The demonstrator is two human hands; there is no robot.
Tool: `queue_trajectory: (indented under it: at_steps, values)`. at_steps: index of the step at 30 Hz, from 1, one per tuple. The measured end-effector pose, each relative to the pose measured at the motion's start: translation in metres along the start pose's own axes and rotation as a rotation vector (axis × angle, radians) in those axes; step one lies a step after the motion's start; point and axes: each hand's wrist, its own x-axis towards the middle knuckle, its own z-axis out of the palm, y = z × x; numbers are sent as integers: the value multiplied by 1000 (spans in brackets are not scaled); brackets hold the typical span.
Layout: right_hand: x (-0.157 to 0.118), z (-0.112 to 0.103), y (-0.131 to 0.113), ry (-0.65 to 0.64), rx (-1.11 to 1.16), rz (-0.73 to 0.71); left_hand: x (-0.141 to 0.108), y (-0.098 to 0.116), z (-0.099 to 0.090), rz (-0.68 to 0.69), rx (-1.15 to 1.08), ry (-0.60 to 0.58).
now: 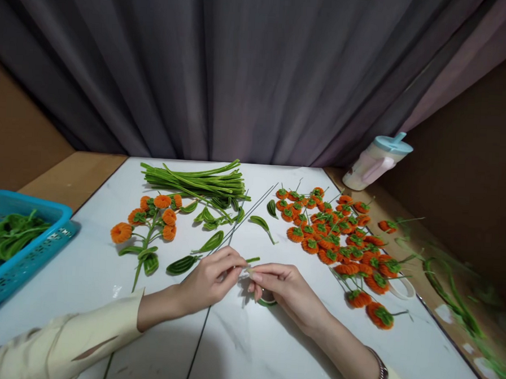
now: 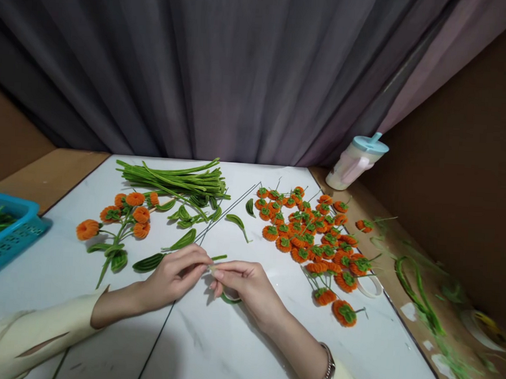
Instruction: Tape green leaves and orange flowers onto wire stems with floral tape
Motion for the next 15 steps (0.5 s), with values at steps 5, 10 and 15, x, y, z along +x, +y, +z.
queue_trajectory:
  at_steps: [5, 10, 15]
  values:
    - [0, 1, 1, -15, -10, -14, 3, 0, -1, -136, -128, -37]
    - [2, -1, 2, -18, -4, -20, 2, -1, 1, -317, -407, -79]
    - [0, 0, 1, -6, -32, -35, -1, -1, 0, -335, -612, -114]
